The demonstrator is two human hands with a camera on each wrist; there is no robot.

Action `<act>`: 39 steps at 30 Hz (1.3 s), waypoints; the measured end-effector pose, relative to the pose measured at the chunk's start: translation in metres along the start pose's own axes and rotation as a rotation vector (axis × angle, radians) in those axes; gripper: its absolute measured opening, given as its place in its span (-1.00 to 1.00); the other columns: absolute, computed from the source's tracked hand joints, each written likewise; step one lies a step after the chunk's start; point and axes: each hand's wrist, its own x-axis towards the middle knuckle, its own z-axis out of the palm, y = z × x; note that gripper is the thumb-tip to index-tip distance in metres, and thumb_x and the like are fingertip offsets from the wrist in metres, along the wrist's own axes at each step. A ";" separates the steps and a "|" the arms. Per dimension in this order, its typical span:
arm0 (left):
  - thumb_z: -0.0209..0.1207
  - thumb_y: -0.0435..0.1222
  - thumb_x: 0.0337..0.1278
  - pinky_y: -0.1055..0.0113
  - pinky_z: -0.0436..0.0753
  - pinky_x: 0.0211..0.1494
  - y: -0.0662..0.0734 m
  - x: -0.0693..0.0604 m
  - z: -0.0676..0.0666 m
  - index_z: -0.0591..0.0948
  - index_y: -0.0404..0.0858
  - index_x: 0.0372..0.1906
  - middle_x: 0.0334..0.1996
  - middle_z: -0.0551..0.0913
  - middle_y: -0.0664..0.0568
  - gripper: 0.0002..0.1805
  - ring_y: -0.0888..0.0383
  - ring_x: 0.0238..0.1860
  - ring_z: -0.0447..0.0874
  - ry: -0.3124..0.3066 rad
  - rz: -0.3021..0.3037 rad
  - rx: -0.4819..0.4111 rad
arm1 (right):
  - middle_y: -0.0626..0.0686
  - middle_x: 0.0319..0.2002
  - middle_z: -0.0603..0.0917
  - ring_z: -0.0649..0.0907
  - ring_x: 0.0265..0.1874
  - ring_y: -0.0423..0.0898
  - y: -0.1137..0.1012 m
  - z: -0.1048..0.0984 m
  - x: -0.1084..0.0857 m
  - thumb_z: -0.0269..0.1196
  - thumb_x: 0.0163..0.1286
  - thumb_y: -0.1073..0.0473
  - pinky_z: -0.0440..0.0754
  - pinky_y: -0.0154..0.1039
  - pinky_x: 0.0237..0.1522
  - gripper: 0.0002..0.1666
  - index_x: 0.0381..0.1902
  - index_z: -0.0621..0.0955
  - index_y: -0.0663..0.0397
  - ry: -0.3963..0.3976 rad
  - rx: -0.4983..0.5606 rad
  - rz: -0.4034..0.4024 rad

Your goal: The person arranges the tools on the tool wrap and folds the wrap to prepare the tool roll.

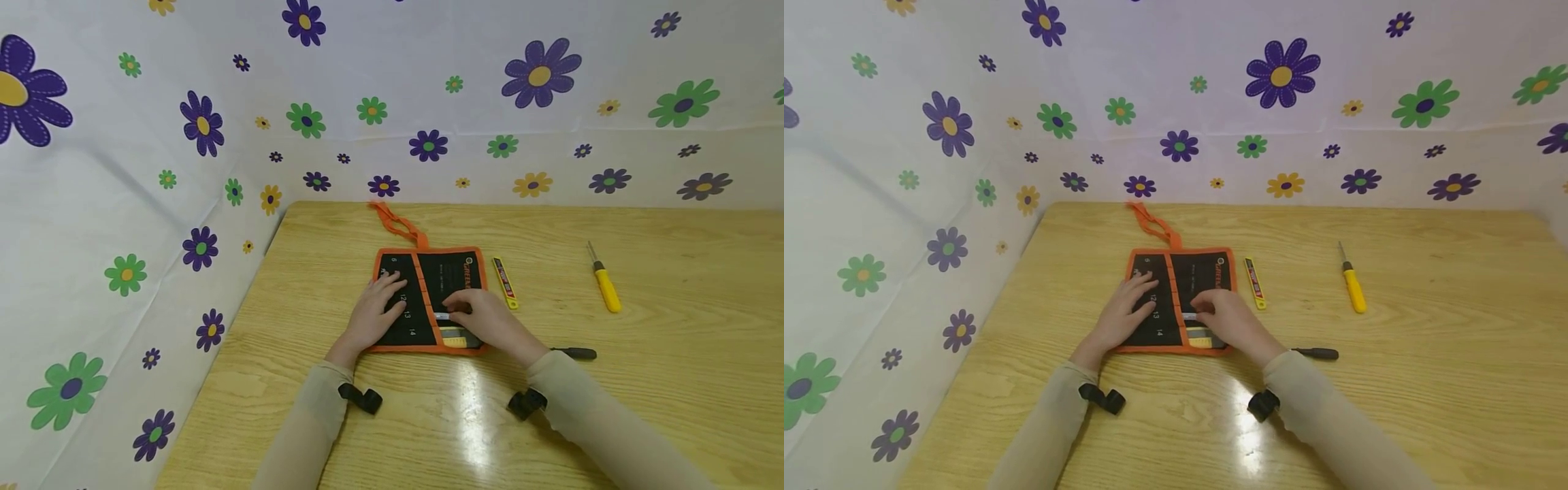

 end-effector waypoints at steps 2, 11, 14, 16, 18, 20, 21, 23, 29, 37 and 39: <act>0.02 -0.11 0.39 0.18 -0.16 0.49 -0.001 0.000 0.001 0.39 -0.15 0.37 0.42 0.23 0.02 -0.49 0.10 0.47 -0.04 -0.002 -0.001 0.000 | 0.07 -0.23 0.68 0.65 -0.26 -0.04 0.002 -0.004 -0.002 0.27 0.28 0.36 0.64 -0.15 -0.22 -0.75 -0.07 0.66 0.25 -0.006 0.020 0.004; 0.03 -0.11 0.38 0.18 -0.16 0.49 -0.001 0.001 0.000 0.38 -0.15 0.37 0.42 0.22 0.02 -0.48 0.09 0.47 -0.05 -0.009 -0.005 0.008 | 0.10 -0.26 0.69 0.63 -0.29 -0.01 0.020 -0.033 -0.013 0.27 0.28 0.37 0.61 -0.08 -0.24 -0.75 -0.07 0.65 0.29 0.082 -0.009 0.040; 0.03 -0.11 0.38 0.18 -0.16 0.49 -0.001 0.000 0.000 0.38 -0.15 0.37 0.42 0.22 0.02 -0.48 0.09 0.47 -0.05 -0.009 -0.005 0.009 | 0.20 -0.23 0.66 0.63 -0.26 0.07 0.029 -0.042 -0.016 0.28 0.27 0.36 0.61 -0.01 -0.20 -0.72 -0.06 0.62 0.36 0.146 -0.037 0.079; 0.03 -0.11 0.38 0.19 -0.16 0.49 -0.001 0.000 -0.001 0.38 -0.14 0.37 0.42 0.22 0.03 -0.48 0.10 0.47 -0.05 -0.012 -0.008 0.009 | 0.28 -0.18 0.63 0.63 -0.24 0.13 0.034 -0.046 -0.018 0.29 0.26 0.35 0.61 0.03 -0.18 -0.68 -0.04 0.60 0.40 0.177 -0.050 0.106; 0.03 -0.12 0.38 0.18 -0.16 0.49 -0.001 0.000 -0.001 0.38 -0.15 0.37 0.42 0.22 0.02 -0.48 0.09 0.47 -0.05 -0.009 -0.004 0.008 | 0.35 -0.15 0.59 0.63 -0.20 0.19 0.039 -0.050 -0.019 0.30 0.25 0.34 0.61 0.08 -0.15 -0.63 -0.01 0.57 0.44 0.192 -0.069 0.117; 0.03 -0.12 0.38 0.18 -0.15 0.49 -0.001 0.000 -0.001 0.38 -0.15 0.37 0.42 0.22 0.02 -0.48 0.08 0.47 -0.04 -0.010 -0.003 0.010 | 0.37 -0.14 0.57 0.62 -0.18 0.22 0.042 -0.053 -0.020 0.32 0.24 0.33 0.60 0.09 -0.13 -0.60 0.00 0.55 0.46 0.178 -0.079 0.133; 0.03 -0.12 0.38 0.18 -0.15 0.49 0.000 0.000 -0.001 0.38 -0.16 0.37 0.42 0.22 0.01 -0.48 0.08 0.47 -0.04 -0.010 -0.001 0.011 | 0.37 -0.14 0.57 0.62 -0.18 0.22 0.044 -0.055 -0.020 0.33 0.24 0.31 0.59 0.09 -0.14 -0.58 0.00 0.54 0.47 0.166 -0.084 0.144; 0.03 -0.13 0.38 0.17 -0.15 0.49 0.000 0.000 -0.001 0.38 -0.16 0.37 0.42 0.22 0.00 -0.48 0.07 0.47 -0.04 -0.009 0.003 0.013 | 0.35 -0.17 0.58 0.61 -0.21 0.19 0.046 -0.056 -0.020 0.34 0.23 0.29 0.59 0.08 -0.15 -0.56 -0.01 0.53 0.49 0.139 -0.093 0.160; 0.03 -0.13 0.38 0.17 -0.16 0.49 0.001 -0.001 -0.002 0.37 -0.17 0.37 0.42 0.22 0.00 -0.48 0.07 0.47 -0.04 -0.013 0.008 0.007 | 0.27 -0.29 0.62 0.60 -0.29 0.12 0.048 -0.060 -0.018 0.34 0.20 0.32 0.57 0.04 -0.21 -0.58 -0.03 0.53 0.49 0.100 -0.112 0.170; 0.04 -0.14 0.37 0.17 -0.16 0.49 0.002 -0.001 -0.003 0.38 -0.17 0.37 0.42 0.22 -0.01 -0.48 0.06 0.47 -0.04 -0.011 0.010 0.001 | 0.33 -0.27 0.61 0.59 -0.26 0.20 0.052 -0.064 -0.024 0.28 0.09 0.41 0.55 0.10 -0.17 -0.63 -0.12 0.53 0.52 0.105 -0.120 0.157; 0.04 -0.13 0.37 0.17 -0.16 0.49 0.001 -0.001 -0.002 0.38 -0.17 0.37 0.42 0.22 0.00 -0.48 0.06 0.47 -0.04 -0.011 0.008 0.000 | 0.32 -0.29 0.60 0.58 -0.27 0.19 0.052 -0.066 -0.025 0.29 0.08 0.42 0.54 0.10 -0.19 -0.65 -0.15 0.54 0.51 0.104 -0.119 0.154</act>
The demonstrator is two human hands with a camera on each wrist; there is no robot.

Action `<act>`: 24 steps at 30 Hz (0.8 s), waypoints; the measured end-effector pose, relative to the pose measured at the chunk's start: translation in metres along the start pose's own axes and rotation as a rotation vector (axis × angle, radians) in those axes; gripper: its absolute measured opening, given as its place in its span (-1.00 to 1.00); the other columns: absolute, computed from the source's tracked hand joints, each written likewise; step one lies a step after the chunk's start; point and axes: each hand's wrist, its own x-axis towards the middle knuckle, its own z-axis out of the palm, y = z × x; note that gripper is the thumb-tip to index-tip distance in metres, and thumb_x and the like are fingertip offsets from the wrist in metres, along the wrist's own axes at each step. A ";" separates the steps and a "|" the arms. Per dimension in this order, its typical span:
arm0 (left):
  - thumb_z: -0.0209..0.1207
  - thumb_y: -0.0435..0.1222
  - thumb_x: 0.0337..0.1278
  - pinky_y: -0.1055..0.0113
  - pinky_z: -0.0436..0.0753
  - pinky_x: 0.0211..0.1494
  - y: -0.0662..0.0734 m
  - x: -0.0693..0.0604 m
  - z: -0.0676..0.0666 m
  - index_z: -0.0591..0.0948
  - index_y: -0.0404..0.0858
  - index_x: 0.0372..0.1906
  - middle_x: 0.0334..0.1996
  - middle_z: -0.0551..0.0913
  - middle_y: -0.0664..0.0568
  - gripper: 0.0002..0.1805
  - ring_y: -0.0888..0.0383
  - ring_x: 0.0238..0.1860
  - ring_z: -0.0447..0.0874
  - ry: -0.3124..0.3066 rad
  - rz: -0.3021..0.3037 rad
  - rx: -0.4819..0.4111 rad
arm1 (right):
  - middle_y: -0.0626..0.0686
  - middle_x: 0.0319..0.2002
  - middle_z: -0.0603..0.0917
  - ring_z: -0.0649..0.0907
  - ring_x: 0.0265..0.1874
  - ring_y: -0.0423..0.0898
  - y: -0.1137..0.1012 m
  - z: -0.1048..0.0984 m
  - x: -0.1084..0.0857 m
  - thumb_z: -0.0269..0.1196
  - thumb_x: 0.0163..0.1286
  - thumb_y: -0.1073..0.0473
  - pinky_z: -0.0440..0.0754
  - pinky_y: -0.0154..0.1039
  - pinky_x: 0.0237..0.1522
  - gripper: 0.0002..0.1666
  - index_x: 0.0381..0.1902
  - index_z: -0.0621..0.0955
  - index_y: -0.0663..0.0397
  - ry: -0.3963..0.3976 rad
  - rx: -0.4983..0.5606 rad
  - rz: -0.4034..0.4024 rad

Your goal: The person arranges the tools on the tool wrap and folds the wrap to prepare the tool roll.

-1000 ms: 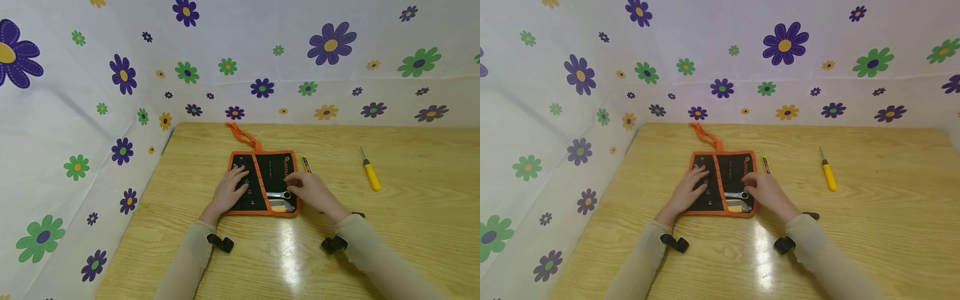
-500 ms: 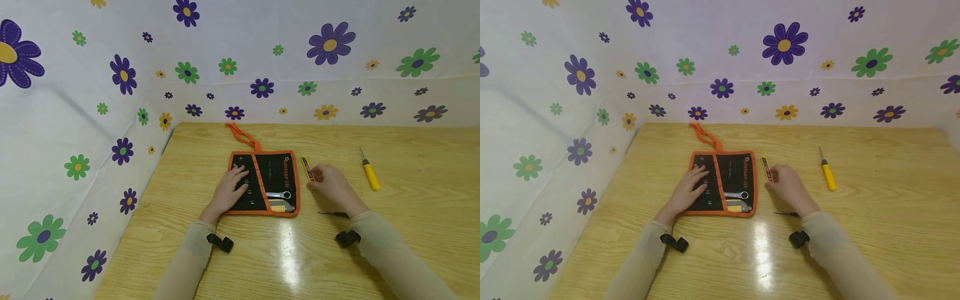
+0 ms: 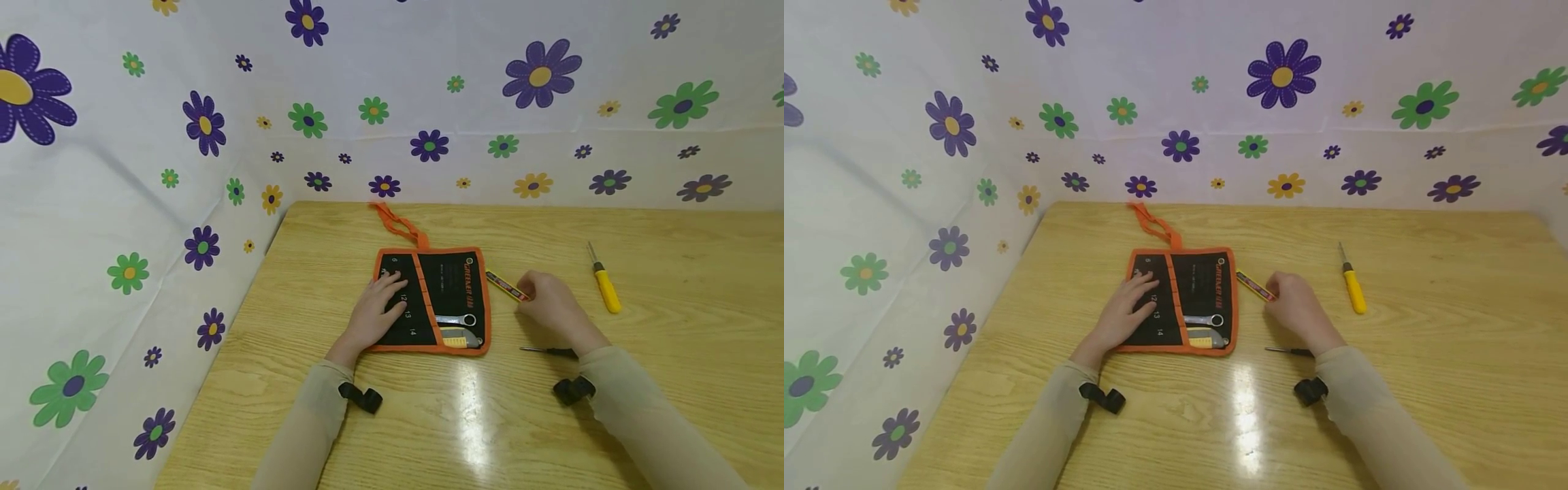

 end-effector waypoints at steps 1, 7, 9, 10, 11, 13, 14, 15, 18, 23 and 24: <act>0.04 -0.13 0.37 0.17 -0.16 0.49 0.000 0.000 0.000 0.38 -0.16 0.37 0.42 0.21 0.00 -0.48 0.07 0.47 -0.05 -0.001 -0.002 0.001 | 0.31 -0.30 0.60 0.56 -0.28 0.18 0.001 -0.001 -0.001 0.29 0.08 0.42 0.53 0.09 -0.20 -0.67 -0.17 0.54 0.50 0.003 -0.002 -0.004; 0.03 -0.12 0.38 0.20 -0.18 0.49 0.000 0.001 0.000 0.37 -0.14 0.38 0.43 0.20 0.03 -0.48 0.10 0.48 -0.06 -0.007 -0.016 0.005 | 0.27 -0.35 0.58 0.53 -0.31 0.15 0.008 -0.004 -0.003 0.30 0.05 0.43 0.50 0.07 -0.23 -0.75 -0.27 0.54 0.43 0.005 -0.006 -0.018; 0.03 -0.12 0.38 0.21 -0.18 0.49 0.000 0.001 0.000 0.37 -0.14 0.38 0.43 0.20 0.03 -0.48 0.10 0.48 -0.06 -0.008 -0.018 0.004 | 0.26 -0.35 0.58 0.53 -0.31 0.15 0.009 -0.005 -0.003 0.31 0.05 0.44 0.49 0.05 -0.24 -0.76 -0.28 0.55 0.41 0.006 -0.010 -0.015; 0.03 -0.12 0.38 0.21 -0.18 0.49 0.000 0.001 0.001 0.37 -0.14 0.38 0.43 0.20 0.04 -0.48 0.10 0.48 -0.06 -0.007 -0.018 0.004 | 0.25 -0.36 0.57 0.52 -0.31 0.14 0.010 -0.005 -0.004 0.31 0.05 0.44 0.49 0.05 -0.25 -0.76 -0.28 0.55 0.40 0.008 -0.011 -0.015; 0.03 -0.12 0.38 0.20 -0.18 0.49 -0.001 0.002 0.001 0.37 -0.14 0.38 0.43 0.20 0.04 -0.48 0.10 0.48 -0.06 -0.007 -0.018 0.004 | 0.24 -0.36 0.57 0.52 -0.32 0.14 0.010 -0.006 -0.004 0.32 0.05 0.44 0.49 0.04 -0.25 -0.77 -0.29 0.55 0.39 0.010 -0.013 -0.015; 0.03 -0.12 0.38 0.19 -0.17 0.49 -0.001 0.002 0.001 0.38 -0.14 0.37 0.43 0.21 0.03 -0.48 0.10 0.47 -0.05 -0.004 -0.015 0.004 | 0.23 -0.37 0.57 0.51 -0.33 0.13 0.010 -0.006 -0.005 0.32 0.05 0.44 0.48 0.03 -0.27 -0.78 -0.30 0.55 0.37 0.012 -0.020 -0.015; 0.03 -0.12 0.38 0.19 -0.17 0.49 -0.001 0.002 0.001 0.37 -0.14 0.37 0.43 0.21 0.03 -0.48 0.10 0.48 -0.06 -0.004 -0.016 0.005 | 0.22 -0.37 0.57 0.51 -0.33 0.12 0.011 -0.007 -0.005 0.32 0.06 0.44 0.48 0.02 -0.28 -0.78 -0.30 0.55 0.37 0.012 -0.025 -0.016; 0.03 -0.12 0.38 0.19 -0.17 0.49 -0.001 0.002 0.001 0.37 -0.14 0.38 0.43 0.21 0.03 -0.48 0.10 0.48 -0.06 -0.005 -0.018 0.006 | 0.22 -0.38 0.57 0.51 -0.34 0.12 0.011 -0.007 -0.005 0.32 0.06 0.44 0.48 0.01 -0.28 -0.78 -0.31 0.55 0.36 0.012 -0.030 -0.018; 0.03 -0.12 0.38 0.20 -0.18 0.49 -0.001 0.002 0.001 0.37 -0.14 0.38 0.43 0.20 0.03 -0.48 0.11 0.48 -0.06 -0.008 -0.021 0.009 | 0.20 -0.39 0.57 0.52 -0.36 0.10 0.012 -0.008 -0.005 0.32 0.06 0.43 0.47 0.00 -0.30 -0.80 -0.31 0.56 0.36 0.003 -0.039 -0.018; 0.03 -0.12 0.38 0.21 -0.18 0.49 -0.001 0.002 0.001 0.36 -0.13 0.38 0.43 0.20 0.04 -0.48 0.12 0.48 -0.07 -0.011 -0.025 0.010 | 0.21 -0.38 0.59 0.54 -0.36 0.09 0.012 -0.009 -0.005 0.31 0.11 0.37 0.50 0.02 -0.28 -0.78 -0.29 0.56 0.39 -0.028 -0.045 -0.005; 0.03 -0.12 0.38 0.21 -0.18 0.49 -0.001 0.002 0.001 0.36 -0.14 0.38 0.43 0.20 0.04 -0.48 0.11 0.48 -0.07 -0.009 -0.023 0.008 | 0.20 -0.38 0.60 0.55 -0.36 0.09 0.012 -0.009 -0.005 0.32 0.13 0.35 0.51 0.02 -0.28 -0.78 -0.28 0.57 0.40 -0.033 -0.047 -0.003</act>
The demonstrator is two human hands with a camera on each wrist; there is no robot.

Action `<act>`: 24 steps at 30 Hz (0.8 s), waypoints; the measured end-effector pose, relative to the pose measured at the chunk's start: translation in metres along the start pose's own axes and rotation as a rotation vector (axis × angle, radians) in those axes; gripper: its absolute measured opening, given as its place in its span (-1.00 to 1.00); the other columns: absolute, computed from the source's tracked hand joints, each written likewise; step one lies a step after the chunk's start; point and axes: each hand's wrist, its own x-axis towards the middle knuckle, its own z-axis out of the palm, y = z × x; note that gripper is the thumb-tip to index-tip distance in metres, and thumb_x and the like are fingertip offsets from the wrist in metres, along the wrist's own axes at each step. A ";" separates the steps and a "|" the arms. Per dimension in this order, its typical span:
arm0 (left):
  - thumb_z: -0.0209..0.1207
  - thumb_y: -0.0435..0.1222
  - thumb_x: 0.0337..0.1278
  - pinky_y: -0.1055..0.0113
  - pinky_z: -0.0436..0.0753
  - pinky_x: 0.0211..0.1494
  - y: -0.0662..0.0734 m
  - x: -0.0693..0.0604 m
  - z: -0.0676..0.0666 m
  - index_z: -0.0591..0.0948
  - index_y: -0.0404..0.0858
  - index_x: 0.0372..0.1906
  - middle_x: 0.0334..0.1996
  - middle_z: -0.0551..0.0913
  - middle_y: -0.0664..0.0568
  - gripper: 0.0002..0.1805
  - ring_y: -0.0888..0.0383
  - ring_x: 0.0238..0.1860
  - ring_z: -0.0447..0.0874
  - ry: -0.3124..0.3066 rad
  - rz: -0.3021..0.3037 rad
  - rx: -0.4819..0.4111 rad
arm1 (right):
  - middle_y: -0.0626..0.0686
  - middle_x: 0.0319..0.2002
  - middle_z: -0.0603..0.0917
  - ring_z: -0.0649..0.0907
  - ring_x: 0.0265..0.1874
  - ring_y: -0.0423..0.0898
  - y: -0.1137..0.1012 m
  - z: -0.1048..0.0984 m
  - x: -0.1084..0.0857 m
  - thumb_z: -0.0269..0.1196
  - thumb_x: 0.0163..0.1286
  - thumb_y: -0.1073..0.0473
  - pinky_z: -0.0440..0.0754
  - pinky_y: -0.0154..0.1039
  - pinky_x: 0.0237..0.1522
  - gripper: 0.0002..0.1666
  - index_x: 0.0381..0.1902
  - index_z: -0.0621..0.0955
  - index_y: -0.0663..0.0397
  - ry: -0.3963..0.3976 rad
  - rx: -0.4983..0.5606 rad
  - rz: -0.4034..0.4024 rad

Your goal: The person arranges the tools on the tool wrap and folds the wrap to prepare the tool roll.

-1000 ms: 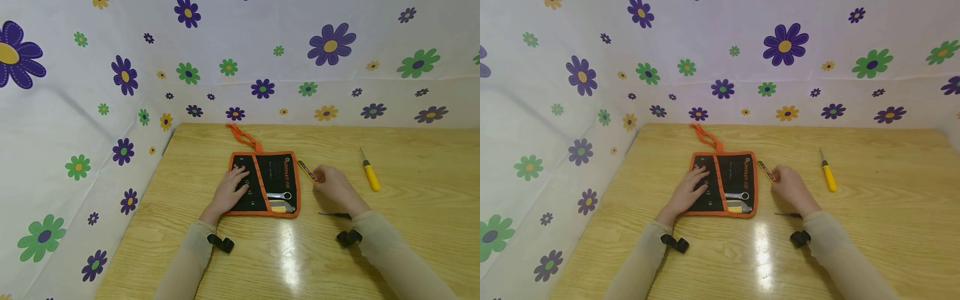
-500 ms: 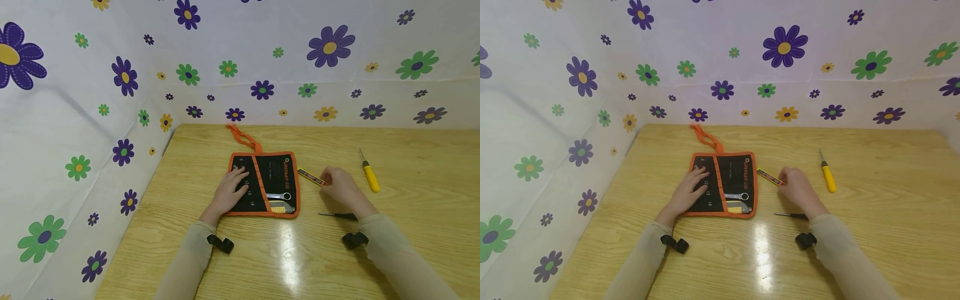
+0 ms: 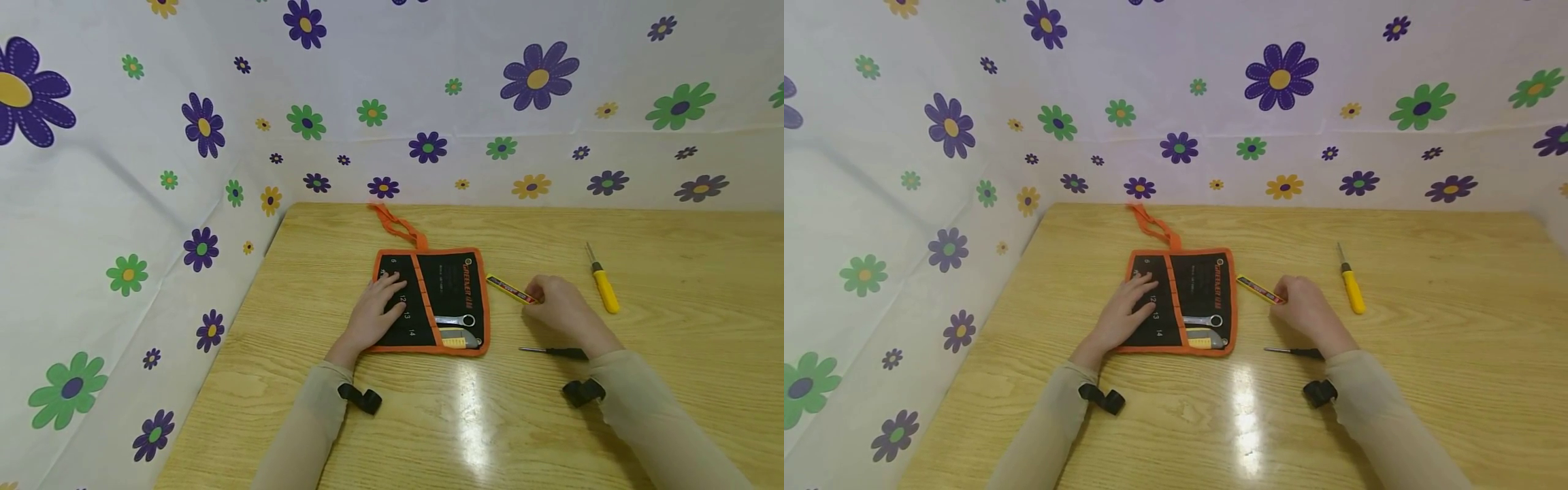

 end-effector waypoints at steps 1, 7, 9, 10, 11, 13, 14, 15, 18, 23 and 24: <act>0.02 -0.12 0.38 0.22 -0.18 0.49 0.000 0.000 0.000 0.36 -0.13 0.38 0.43 0.20 0.05 -0.48 0.12 0.48 -0.08 -0.001 -0.003 0.001 | 0.20 -0.38 0.60 0.56 -0.37 0.08 0.000 0.000 0.000 0.32 0.15 0.34 0.52 0.02 -0.29 -0.77 -0.28 0.57 0.40 -0.002 -0.001 0.000; 0.02 -0.11 0.38 0.21 -0.17 0.49 0.000 0.000 0.000 0.37 -0.13 0.38 0.43 0.21 0.04 -0.48 0.12 0.48 -0.07 0.008 0.006 -0.002 | 0.18 -0.42 0.59 0.55 -0.40 0.07 -0.001 0.000 -0.001 0.27 0.17 0.36 0.51 -0.02 -0.33 -0.85 -0.33 0.59 0.39 0.044 -0.015 -0.022; 0.02 -0.12 0.38 0.21 -0.17 0.49 0.000 0.000 0.000 0.37 -0.13 0.38 0.43 0.21 0.04 -0.48 0.12 0.48 -0.07 0.009 0.007 -0.003 | 0.21 -0.41 0.59 0.54 -0.39 0.09 -0.003 -0.001 -0.003 0.25 0.16 0.36 0.50 -0.02 -0.32 -0.85 -0.32 0.59 0.40 0.078 -0.005 -0.016; 0.03 -0.12 0.38 0.21 -0.17 0.49 -0.001 0.000 0.000 0.37 -0.13 0.38 0.43 0.21 0.04 -0.48 0.12 0.48 -0.06 0.010 0.008 -0.003 | 0.22 -0.39 0.58 0.54 -0.38 0.10 -0.004 -0.001 -0.004 0.25 0.15 0.36 0.50 -0.01 -0.31 -0.84 -0.31 0.59 0.40 0.098 0.000 -0.011; 0.03 -0.12 0.38 0.20 -0.17 0.49 -0.001 0.000 0.001 0.38 -0.14 0.37 0.42 0.22 0.04 -0.48 0.11 0.48 -0.06 0.012 0.010 -0.002 | 0.24 -0.38 0.58 0.53 -0.36 0.11 -0.005 -0.002 -0.004 0.25 0.15 0.36 0.49 0.00 -0.29 -0.83 -0.30 0.59 0.40 0.122 0.007 -0.008; 0.03 -0.12 0.37 0.21 -0.17 0.49 -0.001 0.000 0.001 0.38 -0.14 0.37 0.43 0.21 0.04 -0.48 0.11 0.48 -0.06 0.013 0.010 -0.002 | 0.26 -0.34 0.58 0.52 -0.34 0.12 -0.007 -0.002 -0.005 0.26 0.15 0.35 0.48 0.01 -0.28 -0.82 -0.28 0.59 0.39 0.166 0.021 -0.013; 0.03 -0.12 0.38 0.21 -0.17 0.49 -0.002 0.000 0.001 0.38 -0.14 0.37 0.43 0.21 0.04 -0.48 0.12 0.48 -0.06 0.013 0.009 0.000 | 0.26 -0.34 0.57 0.52 -0.33 0.12 -0.008 -0.002 -0.005 0.27 0.16 0.35 0.48 0.01 -0.27 -0.82 -0.28 0.60 0.39 0.185 0.021 -0.027; 0.03 -0.12 0.38 0.22 -0.17 0.49 -0.002 0.000 0.001 0.38 -0.14 0.37 0.43 0.21 0.04 -0.48 0.12 0.48 -0.06 0.011 0.008 0.002 | 0.26 -0.33 0.57 0.52 -0.33 0.12 -0.010 -0.002 -0.005 0.27 0.17 0.35 0.48 0.00 -0.28 -0.82 -0.27 0.60 0.38 0.201 0.023 -0.046; 0.03 -0.11 0.38 0.22 -0.18 0.49 -0.002 0.000 0.001 0.38 -0.14 0.37 0.43 0.21 0.05 -0.48 0.12 0.48 -0.07 0.008 0.006 0.002 | 0.24 -0.33 0.57 0.52 -0.33 0.11 -0.014 0.000 -0.002 0.29 0.18 0.36 0.50 -0.01 -0.28 -0.83 -0.26 0.60 0.36 0.220 0.007 -0.126; 0.02 -0.11 0.38 0.22 -0.18 0.49 -0.002 0.000 0.001 0.37 -0.13 0.37 0.43 0.21 0.05 -0.48 0.12 0.48 -0.07 0.008 0.007 0.005 | 0.20 -0.29 0.59 0.54 -0.30 0.08 -0.022 0.006 0.002 0.30 0.17 0.39 0.57 -0.02 -0.25 -0.85 -0.26 0.62 0.32 0.183 -0.006 -0.225; 0.02 -0.11 0.38 0.22 -0.18 0.49 -0.001 0.000 0.001 0.37 -0.13 0.38 0.43 0.21 0.05 -0.48 0.12 0.48 -0.07 0.006 0.006 0.008 | 0.19 -0.28 0.59 0.54 -0.30 0.07 -0.024 0.008 0.003 0.30 0.17 0.39 0.58 -0.02 -0.24 -0.85 -0.26 0.62 0.31 0.171 -0.006 -0.240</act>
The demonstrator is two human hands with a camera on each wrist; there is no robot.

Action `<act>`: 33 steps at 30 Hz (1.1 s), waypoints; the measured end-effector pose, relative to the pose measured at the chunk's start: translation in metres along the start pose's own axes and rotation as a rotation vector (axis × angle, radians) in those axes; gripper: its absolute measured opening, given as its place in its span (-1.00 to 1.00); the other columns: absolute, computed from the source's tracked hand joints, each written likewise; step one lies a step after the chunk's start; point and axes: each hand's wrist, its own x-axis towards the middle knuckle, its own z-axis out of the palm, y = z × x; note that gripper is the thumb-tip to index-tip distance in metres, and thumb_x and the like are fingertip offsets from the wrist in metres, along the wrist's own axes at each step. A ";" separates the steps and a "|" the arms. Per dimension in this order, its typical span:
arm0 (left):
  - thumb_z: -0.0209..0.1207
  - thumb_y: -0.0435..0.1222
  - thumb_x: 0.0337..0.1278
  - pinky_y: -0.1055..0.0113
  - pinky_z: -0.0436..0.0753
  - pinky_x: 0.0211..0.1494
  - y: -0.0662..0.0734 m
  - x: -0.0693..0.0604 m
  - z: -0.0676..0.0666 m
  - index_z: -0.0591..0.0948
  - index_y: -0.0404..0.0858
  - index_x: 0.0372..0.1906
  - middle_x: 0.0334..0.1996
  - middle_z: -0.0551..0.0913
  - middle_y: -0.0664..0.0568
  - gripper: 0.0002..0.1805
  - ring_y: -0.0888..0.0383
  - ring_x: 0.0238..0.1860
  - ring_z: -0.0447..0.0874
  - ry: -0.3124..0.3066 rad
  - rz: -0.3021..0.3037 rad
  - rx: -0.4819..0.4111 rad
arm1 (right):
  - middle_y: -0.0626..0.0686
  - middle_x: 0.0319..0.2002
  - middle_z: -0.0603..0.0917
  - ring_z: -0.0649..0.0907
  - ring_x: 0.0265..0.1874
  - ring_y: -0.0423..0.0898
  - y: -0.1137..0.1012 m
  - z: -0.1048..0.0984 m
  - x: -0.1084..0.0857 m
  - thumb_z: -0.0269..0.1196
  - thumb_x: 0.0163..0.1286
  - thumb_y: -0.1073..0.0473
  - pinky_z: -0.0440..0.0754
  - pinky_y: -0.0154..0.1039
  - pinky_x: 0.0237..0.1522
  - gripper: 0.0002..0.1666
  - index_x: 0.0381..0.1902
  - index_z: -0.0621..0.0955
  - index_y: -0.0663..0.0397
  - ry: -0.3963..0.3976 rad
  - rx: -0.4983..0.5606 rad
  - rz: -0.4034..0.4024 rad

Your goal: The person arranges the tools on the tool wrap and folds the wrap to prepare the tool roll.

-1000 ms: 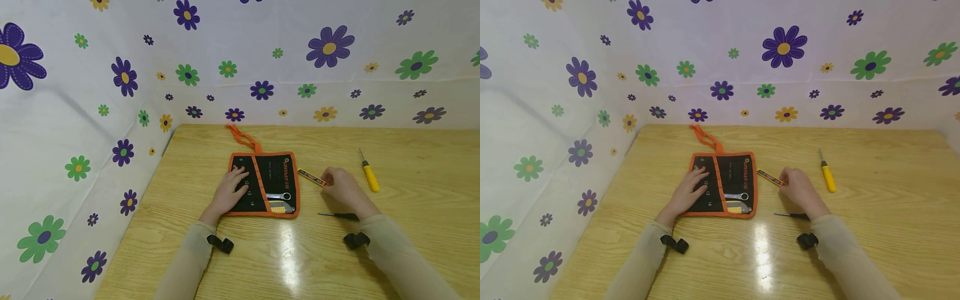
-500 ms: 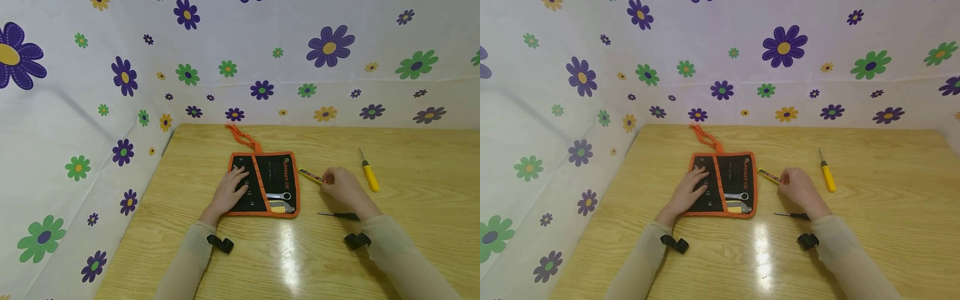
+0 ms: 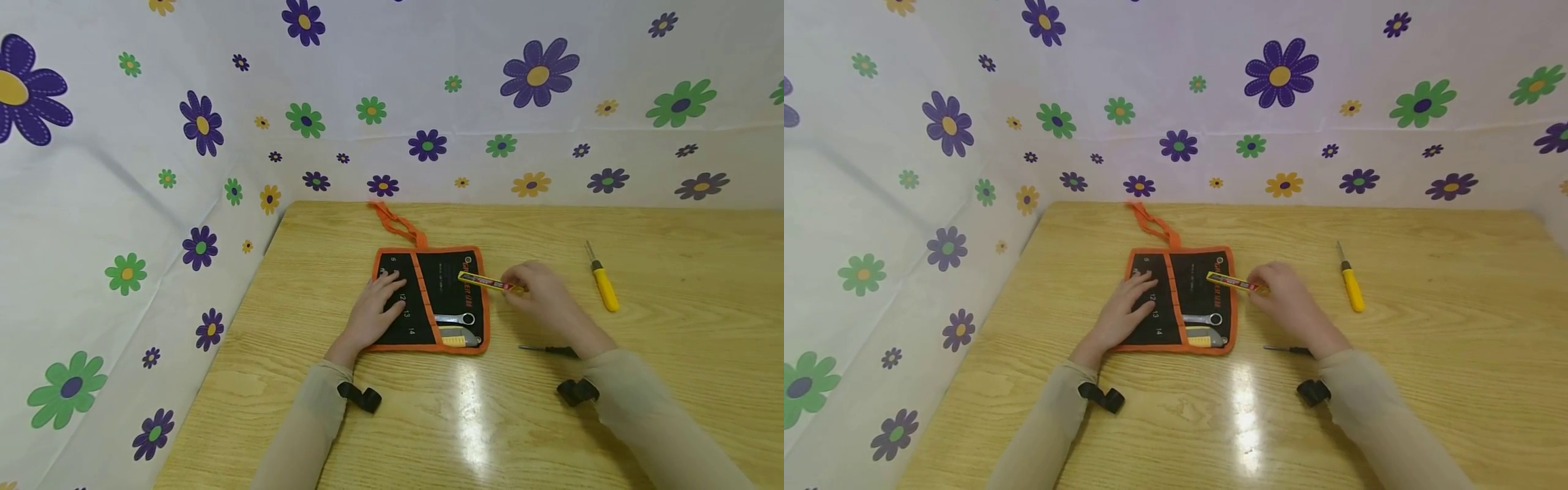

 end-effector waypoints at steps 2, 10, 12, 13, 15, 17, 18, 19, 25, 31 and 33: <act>0.03 -0.12 0.38 0.20 -0.18 0.49 0.001 0.000 -0.001 0.37 -0.15 0.37 0.43 0.21 0.03 -0.48 0.10 0.48 -0.06 0.001 0.005 -0.006 | 0.17 -0.27 0.59 0.55 -0.28 0.05 -0.003 0.003 0.003 0.31 0.17 0.40 0.58 -0.04 -0.23 -0.85 -0.26 0.63 0.30 -0.026 0.006 -0.036; 0.03 -0.15 0.39 0.17 -0.16 0.49 0.004 -0.001 -0.003 0.38 -0.18 0.37 0.42 0.22 -0.01 -0.49 0.06 0.47 -0.05 0.002 0.014 -0.007 | 0.13 -0.25 0.60 0.54 -0.22 0.07 -0.009 0.015 0.017 0.32 0.19 0.43 0.57 -0.04 -0.19 -0.82 -0.21 0.69 0.26 -0.087 -0.075 -0.236; 0.03 -0.15 0.38 0.16 -0.16 0.49 0.003 -0.001 -0.002 0.38 -0.18 0.37 0.42 0.22 -0.01 -0.49 0.06 0.47 -0.05 0.005 0.015 -0.004 | 0.13 -0.25 0.59 0.53 -0.22 0.07 -0.010 0.018 0.020 0.33 0.18 0.45 0.56 -0.05 -0.20 -0.80 -0.21 0.70 0.23 -0.089 -0.098 -0.266; 0.03 -0.14 0.38 0.16 -0.16 0.49 0.003 -0.001 -0.002 0.38 -0.18 0.37 0.42 0.22 -0.01 -0.49 0.06 0.47 -0.05 0.006 0.014 -0.002 | 0.12 -0.25 0.59 0.52 -0.22 0.07 -0.010 0.019 0.022 0.33 0.17 0.45 0.55 -0.06 -0.20 -0.78 -0.20 0.70 0.21 -0.090 -0.104 -0.278; 0.03 -0.14 0.38 0.16 -0.16 0.49 0.003 -0.001 -0.002 0.38 -0.18 0.37 0.42 0.22 -0.01 -0.49 0.06 0.47 -0.05 0.007 0.013 0.000 | 0.13 -0.24 0.59 0.53 -0.23 0.06 -0.010 0.022 0.025 0.33 0.16 0.46 0.55 -0.06 -0.21 -0.76 -0.19 0.71 0.19 -0.098 -0.098 -0.297; 0.03 -0.14 0.38 0.16 -0.16 0.49 0.004 -0.001 -0.002 0.38 -0.17 0.37 0.42 0.22 -0.01 -0.49 0.06 0.47 -0.05 0.004 0.012 0.001 | 0.14 -0.25 0.59 0.54 -0.25 0.06 -0.011 0.025 0.029 0.33 0.15 0.48 0.56 -0.08 -0.24 -0.75 -0.20 0.71 0.20 -0.104 -0.084 -0.327; 0.03 -0.14 0.38 0.16 -0.16 0.49 0.004 -0.001 -0.002 0.38 -0.18 0.37 0.42 0.22 -0.01 -0.49 0.06 0.47 -0.05 0.003 0.012 -0.001 | 0.14 -0.26 0.60 0.54 -0.26 0.06 -0.011 0.026 0.030 0.33 0.14 0.49 0.57 -0.09 -0.25 -0.75 -0.20 0.71 0.21 -0.103 -0.081 -0.344; 0.03 -0.14 0.39 0.17 -0.16 0.49 0.004 -0.001 -0.003 0.38 -0.17 0.37 0.42 0.22 -0.01 -0.49 0.06 0.48 -0.05 0.000 0.011 -0.001 | 0.14 -0.27 0.60 0.55 -0.27 0.05 -0.011 0.028 0.031 0.34 0.13 0.49 0.57 -0.10 -0.26 -0.75 -0.21 0.71 0.22 -0.104 -0.078 -0.352; 0.04 -0.15 0.38 0.16 -0.16 0.49 0.007 -0.001 -0.005 0.38 -0.19 0.37 0.42 0.21 -0.02 -0.49 0.04 0.48 -0.06 -0.006 0.009 -0.008 | 0.13 -0.30 0.59 0.56 -0.29 0.03 -0.014 0.036 0.037 0.35 0.12 0.48 0.59 -0.11 -0.25 -0.76 -0.22 0.71 0.22 -0.118 -0.081 -0.354; 0.03 -0.15 0.38 0.17 -0.17 0.49 0.009 -0.003 -0.006 0.38 -0.19 0.37 0.42 0.21 -0.02 -0.49 0.04 0.48 -0.06 -0.007 0.006 -0.015 | 0.07 -0.31 0.59 0.55 -0.30 -0.01 -0.019 0.043 0.040 0.33 0.18 0.43 0.59 -0.14 -0.26 -0.78 -0.19 0.71 0.18 -0.187 -0.067 -0.299; 0.03 -0.15 0.38 0.15 -0.17 0.49 0.008 -0.003 -0.006 0.37 -0.19 0.37 0.42 0.21 -0.03 -0.48 0.04 0.48 -0.06 -0.007 0.010 -0.013 | 0.06 -0.31 0.59 0.56 -0.30 -0.02 -0.022 0.045 0.041 0.32 0.20 0.43 0.60 -0.11 -0.18 -0.78 -0.18 0.71 0.18 -0.209 -0.057 -0.282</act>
